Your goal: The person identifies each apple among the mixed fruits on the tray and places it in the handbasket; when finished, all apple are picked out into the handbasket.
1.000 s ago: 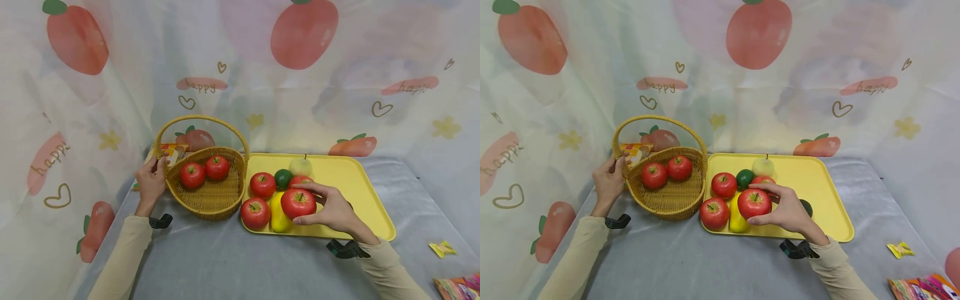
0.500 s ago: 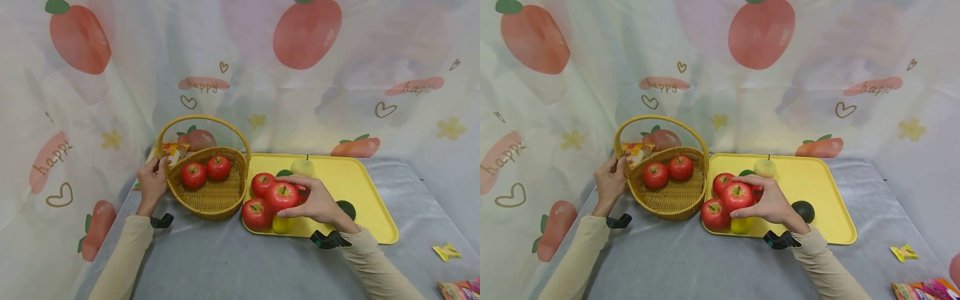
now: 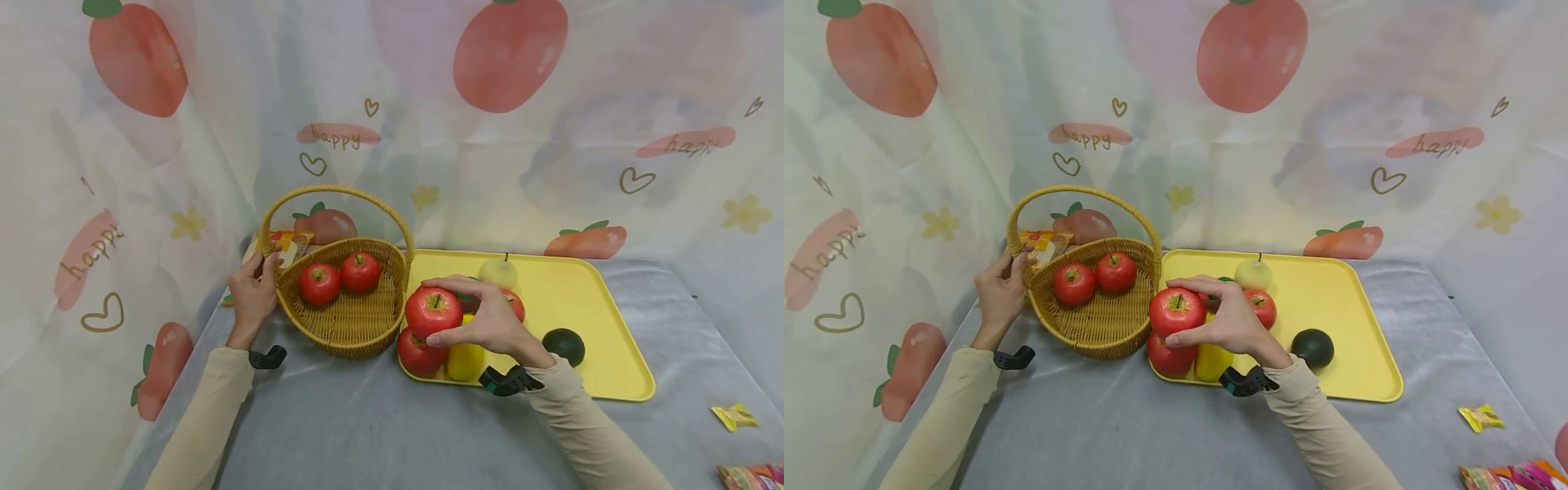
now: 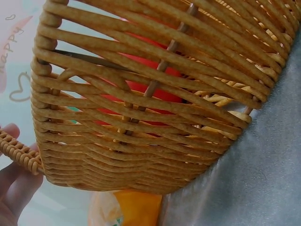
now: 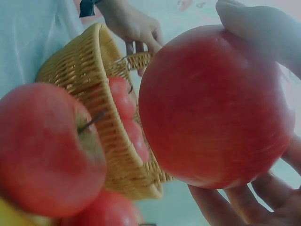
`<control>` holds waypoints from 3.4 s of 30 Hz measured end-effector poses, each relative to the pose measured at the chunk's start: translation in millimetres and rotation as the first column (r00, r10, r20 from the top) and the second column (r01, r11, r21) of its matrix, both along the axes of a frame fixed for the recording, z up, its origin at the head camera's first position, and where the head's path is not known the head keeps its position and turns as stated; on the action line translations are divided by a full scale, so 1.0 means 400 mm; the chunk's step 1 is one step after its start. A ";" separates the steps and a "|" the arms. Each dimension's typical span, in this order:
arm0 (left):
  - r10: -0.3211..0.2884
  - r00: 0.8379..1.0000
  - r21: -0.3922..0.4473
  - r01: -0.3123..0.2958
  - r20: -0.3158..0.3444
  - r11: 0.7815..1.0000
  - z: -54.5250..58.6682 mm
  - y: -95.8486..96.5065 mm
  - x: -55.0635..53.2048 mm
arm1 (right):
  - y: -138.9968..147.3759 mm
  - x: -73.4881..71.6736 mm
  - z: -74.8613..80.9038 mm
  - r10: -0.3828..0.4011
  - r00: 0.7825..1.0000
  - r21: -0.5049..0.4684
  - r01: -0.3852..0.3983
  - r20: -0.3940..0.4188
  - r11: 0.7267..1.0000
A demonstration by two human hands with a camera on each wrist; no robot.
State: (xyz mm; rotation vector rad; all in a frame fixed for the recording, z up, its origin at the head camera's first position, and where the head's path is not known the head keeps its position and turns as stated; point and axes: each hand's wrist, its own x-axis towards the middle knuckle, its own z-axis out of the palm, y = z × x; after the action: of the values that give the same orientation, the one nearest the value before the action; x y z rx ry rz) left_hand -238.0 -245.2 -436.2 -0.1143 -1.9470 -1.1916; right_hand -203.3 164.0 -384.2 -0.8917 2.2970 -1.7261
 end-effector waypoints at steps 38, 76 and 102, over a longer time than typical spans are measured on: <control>-0.021 1.000 0.009 0.021 -0.021 1.000 0.069 0.043 0.052 | -0.233 -0.056 0.021 0.161 0.979 -0.003 -0.162 0.126 0.987; 0.000 1.000 -0.019 0.000 -0.028 1.000 0.046 0.027 0.033 | -0.393 -0.188 -0.030 0.244 0.941 0.177 -0.288 0.233 0.941; -0.020 0.999 -0.027 0.019 -0.035 0.999 -0.008 -0.009 -0.004 | -0.452 -0.223 -0.055 0.387 0.898 0.422 -0.440 0.210 0.792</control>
State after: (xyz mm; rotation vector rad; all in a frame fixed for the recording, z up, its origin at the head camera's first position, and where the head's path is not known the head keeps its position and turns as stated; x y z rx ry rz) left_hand -239.8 -248.8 -439.4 -0.1678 -1.9361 -1.1688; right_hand -292.7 -16.8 -406.2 -1.0571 2.0876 -0.9629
